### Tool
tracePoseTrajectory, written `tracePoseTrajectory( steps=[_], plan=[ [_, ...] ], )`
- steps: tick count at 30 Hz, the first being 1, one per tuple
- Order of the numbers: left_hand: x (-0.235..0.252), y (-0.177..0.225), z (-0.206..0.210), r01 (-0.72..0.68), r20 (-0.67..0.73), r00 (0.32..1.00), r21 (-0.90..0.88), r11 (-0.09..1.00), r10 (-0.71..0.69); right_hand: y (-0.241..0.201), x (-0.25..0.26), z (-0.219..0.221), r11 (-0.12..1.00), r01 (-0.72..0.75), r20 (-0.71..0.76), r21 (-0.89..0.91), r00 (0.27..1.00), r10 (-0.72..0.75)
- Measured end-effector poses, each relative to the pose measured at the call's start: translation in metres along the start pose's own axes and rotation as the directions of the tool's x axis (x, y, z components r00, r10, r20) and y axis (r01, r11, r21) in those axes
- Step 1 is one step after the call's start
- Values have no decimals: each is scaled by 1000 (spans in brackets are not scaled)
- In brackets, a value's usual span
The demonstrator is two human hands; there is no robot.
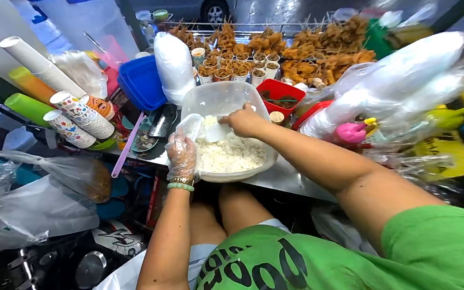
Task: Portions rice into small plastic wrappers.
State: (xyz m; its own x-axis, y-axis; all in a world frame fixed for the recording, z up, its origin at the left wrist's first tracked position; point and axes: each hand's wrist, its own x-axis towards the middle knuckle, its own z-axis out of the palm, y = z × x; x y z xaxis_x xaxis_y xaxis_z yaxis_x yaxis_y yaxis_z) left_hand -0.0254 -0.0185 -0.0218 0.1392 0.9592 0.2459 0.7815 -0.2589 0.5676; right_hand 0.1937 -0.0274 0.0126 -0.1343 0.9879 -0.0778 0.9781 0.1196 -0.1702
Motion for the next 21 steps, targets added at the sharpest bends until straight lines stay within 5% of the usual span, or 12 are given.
tracePoseTrajectory(
  steps=[7,15,21],
  plan=[
    [-11,-3,0,21,6,1000,24,1000,-21,-37,24,29,982,123,204,-142,974,-93],
    [-9,-3,2,18,24,1000,22,1000,-18,-29,25,39,998,17,332,66,942,-38],
    [-13,-4,1,-2,7,1000,43,999,1,-46,11,26,997,60,343,56,936,-75]
  ],
)
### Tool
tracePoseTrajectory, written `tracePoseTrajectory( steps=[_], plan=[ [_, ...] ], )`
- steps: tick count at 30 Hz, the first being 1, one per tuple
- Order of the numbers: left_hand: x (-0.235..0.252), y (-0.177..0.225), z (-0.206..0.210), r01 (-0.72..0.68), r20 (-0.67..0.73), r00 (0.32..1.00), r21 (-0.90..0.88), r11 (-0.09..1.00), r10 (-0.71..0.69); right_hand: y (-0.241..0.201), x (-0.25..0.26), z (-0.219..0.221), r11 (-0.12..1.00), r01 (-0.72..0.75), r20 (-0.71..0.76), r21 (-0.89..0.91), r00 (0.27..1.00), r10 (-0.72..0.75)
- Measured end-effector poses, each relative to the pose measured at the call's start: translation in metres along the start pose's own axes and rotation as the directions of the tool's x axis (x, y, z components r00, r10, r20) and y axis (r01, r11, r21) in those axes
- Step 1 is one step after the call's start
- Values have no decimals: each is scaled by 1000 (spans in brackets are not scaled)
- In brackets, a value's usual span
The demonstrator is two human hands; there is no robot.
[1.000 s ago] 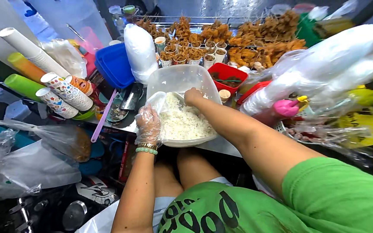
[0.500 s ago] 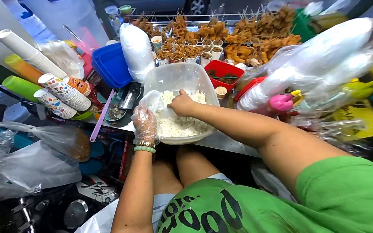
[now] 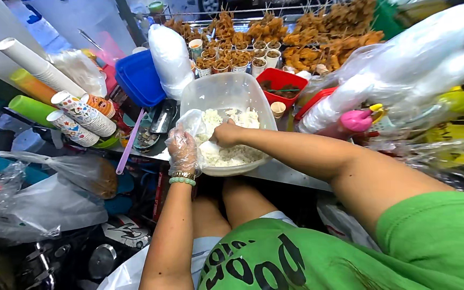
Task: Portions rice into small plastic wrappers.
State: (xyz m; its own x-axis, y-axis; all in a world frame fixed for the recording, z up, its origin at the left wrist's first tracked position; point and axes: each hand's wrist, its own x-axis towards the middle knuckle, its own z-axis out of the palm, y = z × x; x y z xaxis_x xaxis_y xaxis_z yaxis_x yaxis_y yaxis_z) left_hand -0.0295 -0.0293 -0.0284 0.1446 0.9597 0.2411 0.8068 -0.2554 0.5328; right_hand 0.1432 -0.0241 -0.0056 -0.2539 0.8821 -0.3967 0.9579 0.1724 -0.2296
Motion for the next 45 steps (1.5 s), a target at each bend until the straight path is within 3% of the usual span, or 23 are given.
tracePoseTrajectory(
  steps=[10,17,22,27,30,33,38,45],
  plan=[
    [0,0,1,-14,-19,1000,7,1000,14,-4,-31,7,993,12,-3,116,1000,-11],
    [0,-3,0,-36,17,999,10,999,36,32,-52,7,939,42,-95,340,995,-10],
    [7,12,-6,-33,40,999,82,996,30,50,-72,-10,911,-39,-110,411,990,92],
    [9,21,-7,-48,57,998,109,993,42,41,-83,-6,968,-40,-182,247,979,87],
    [2,14,-4,-62,68,996,131,989,53,23,-85,17,995,74,-310,69,949,-49],
    [-1,11,-2,-47,52,998,122,991,41,17,-83,24,989,144,-378,18,917,-126],
    [-2,12,-2,-52,46,998,112,992,47,25,-77,29,974,126,-347,189,936,-54],
    [3,14,-9,-60,82,995,104,993,51,49,-73,16,838,-22,-109,545,989,97]
  ],
)
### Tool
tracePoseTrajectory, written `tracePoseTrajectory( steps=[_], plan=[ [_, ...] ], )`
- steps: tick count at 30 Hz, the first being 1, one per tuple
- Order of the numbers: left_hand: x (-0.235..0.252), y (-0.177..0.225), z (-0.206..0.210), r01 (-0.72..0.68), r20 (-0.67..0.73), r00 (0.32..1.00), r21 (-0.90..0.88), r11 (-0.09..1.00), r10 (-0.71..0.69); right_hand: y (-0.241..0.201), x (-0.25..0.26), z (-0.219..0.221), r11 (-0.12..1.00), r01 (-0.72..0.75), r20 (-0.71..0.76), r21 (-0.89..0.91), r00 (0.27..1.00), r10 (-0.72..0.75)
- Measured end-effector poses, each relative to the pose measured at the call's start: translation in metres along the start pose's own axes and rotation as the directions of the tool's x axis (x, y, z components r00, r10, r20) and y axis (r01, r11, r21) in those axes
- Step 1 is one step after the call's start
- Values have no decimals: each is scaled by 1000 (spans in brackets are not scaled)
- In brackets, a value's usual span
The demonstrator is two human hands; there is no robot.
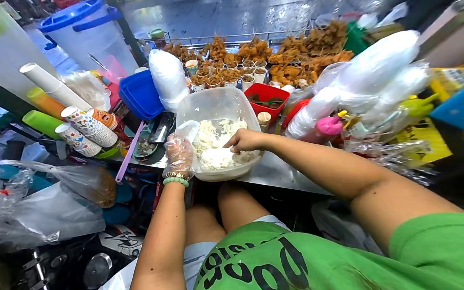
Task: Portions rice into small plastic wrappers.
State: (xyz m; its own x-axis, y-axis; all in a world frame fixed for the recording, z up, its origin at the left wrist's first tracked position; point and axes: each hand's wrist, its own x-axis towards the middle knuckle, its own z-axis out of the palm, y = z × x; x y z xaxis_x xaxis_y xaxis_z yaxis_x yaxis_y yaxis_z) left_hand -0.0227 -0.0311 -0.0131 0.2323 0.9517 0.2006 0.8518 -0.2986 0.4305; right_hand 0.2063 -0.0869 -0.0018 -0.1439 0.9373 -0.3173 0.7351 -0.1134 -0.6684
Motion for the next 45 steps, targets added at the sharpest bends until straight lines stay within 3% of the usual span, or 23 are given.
tracePoseTrajectory(
  steps=[5,10,14,18,21,25,36,45],
  plan=[
    [4,-1,-8,-42,96,994,-9,999,43,-7,-5,-20,996,0,-70,87,997,6],
    [11,11,-20,-52,320,946,-12,999,53,-23,-13,-49,998,-59,-148,21,987,61],
    [6,21,-4,44,399,914,-290,956,79,-43,-7,-55,971,-74,-178,-227,983,33],
    [2,32,13,161,406,914,-370,915,3,-91,-13,-41,831,-54,-165,-553,985,-46],
    [-1,38,15,123,352,935,-408,905,32,-123,-13,-20,719,-8,-128,-695,985,-113],
    [-11,43,16,73,301,951,-440,895,71,-146,-6,-6,522,27,-27,-852,995,-96],
    [-4,48,1,224,414,909,-375,900,-53,-159,-6,-19,464,-62,-69,-884,998,2],
    [-1,50,-14,286,435,898,-471,835,-62,-168,-28,-26,409,-88,-115,-908,992,-42]
  ],
)
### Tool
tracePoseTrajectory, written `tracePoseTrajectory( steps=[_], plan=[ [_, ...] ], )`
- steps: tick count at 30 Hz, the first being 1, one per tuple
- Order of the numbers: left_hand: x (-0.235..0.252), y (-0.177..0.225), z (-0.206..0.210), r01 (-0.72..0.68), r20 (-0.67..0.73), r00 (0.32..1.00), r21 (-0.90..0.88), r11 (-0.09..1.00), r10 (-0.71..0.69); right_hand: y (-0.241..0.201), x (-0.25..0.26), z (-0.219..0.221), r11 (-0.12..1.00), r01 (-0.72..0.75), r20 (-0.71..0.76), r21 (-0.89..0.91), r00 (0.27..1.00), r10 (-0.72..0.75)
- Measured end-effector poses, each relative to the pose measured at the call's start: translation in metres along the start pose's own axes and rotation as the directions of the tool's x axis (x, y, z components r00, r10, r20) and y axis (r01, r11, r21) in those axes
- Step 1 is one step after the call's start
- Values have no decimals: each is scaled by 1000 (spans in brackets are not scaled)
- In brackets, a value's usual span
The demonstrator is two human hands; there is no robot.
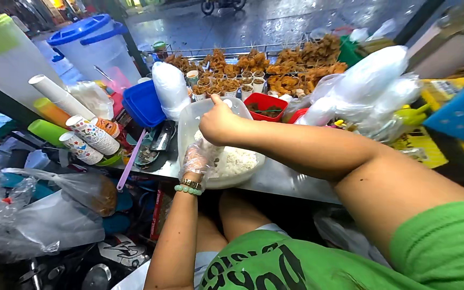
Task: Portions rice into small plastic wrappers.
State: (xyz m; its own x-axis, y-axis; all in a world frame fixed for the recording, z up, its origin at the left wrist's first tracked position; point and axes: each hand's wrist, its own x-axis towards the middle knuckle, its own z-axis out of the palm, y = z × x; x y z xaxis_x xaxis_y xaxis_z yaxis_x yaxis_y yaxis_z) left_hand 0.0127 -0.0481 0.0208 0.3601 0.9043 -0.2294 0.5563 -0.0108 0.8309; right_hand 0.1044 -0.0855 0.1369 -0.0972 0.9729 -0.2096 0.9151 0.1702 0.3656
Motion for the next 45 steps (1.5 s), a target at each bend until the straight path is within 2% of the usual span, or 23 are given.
tracePoseTrajectory(
  steps=[4,8,12,15,17,20,22,24,26,29,31,33,34,36,37,38,39,41,43,44,45],
  plan=[
    [-5,1,-8,18,7,1000,-123,992,-17,13,-27,-5,988,-83,-138,133,985,101],
    [1,-6,-10,29,-3,1000,-108,994,-29,36,-20,15,960,-208,-98,190,968,229],
    [-3,-4,-11,16,-6,1000,-71,997,-16,60,11,68,903,-82,-112,421,984,142],
    [-3,0,-11,-13,-19,1000,110,994,15,60,28,84,777,9,-114,630,990,81],
    [-6,4,-8,-32,-43,998,209,977,42,52,38,91,714,47,-106,699,994,38],
    [-8,4,-6,-63,-112,988,342,938,108,40,50,97,671,95,-131,735,991,3],
    [-13,3,-13,-70,-152,976,453,889,154,41,50,92,630,116,-177,768,984,35],
    [-8,3,-25,-16,-154,980,574,818,128,46,46,85,609,127,-209,783,976,65],
    [-3,-2,-36,2,-139,985,600,800,102,48,40,83,618,133,-226,775,971,74],
    [-5,0,-52,-97,-135,969,566,819,208,46,30,83,638,178,-316,750,943,109],
    [-3,5,-62,-165,-110,956,565,809,272,46,26,81,661,190,-321,726,943,82],
    [-6,8,-67,-224,-89,946,514,828,311,50,21,81,619,210,-357,756,926,121],
    [-9,11,-68,-260,-97,937,444,857,335,53,19,80,559,240,-399,794,899,180],
    [-18,18,-67,-307,-159,927,195,931,339,54,17,79,329,332,-427,884,860,279],
    [-23,21,-65,-323,-183,927,48,945,326,52,18,82,205,371,-415,906,876,245],
    [-30,24,-61,-354,-186,924,-81,932,335,47,17,86,144,378,-399,915,900,172],
    [-37,27,-57,-395,-169,915,-189,899,366,40,18,92,175,379,-402,909,908,121],
    [-39,35,-49,-513,-181,858,-343,787,481,28,16,94,360,371,-429,856,898,95],
    [-30,25,-46,-671,-226,740,-321,668,634,28,6,84,451,370,-460,812,882,103],
    [-22,14,-46,-711,-203,702,-257,655,682,29,0,77,436,386,-477,813,870,120],
    [-18,3,-42,-721,-161,693,-183,669,703,29,-7,70,407,400,-485,821,865,128]
  ],
)
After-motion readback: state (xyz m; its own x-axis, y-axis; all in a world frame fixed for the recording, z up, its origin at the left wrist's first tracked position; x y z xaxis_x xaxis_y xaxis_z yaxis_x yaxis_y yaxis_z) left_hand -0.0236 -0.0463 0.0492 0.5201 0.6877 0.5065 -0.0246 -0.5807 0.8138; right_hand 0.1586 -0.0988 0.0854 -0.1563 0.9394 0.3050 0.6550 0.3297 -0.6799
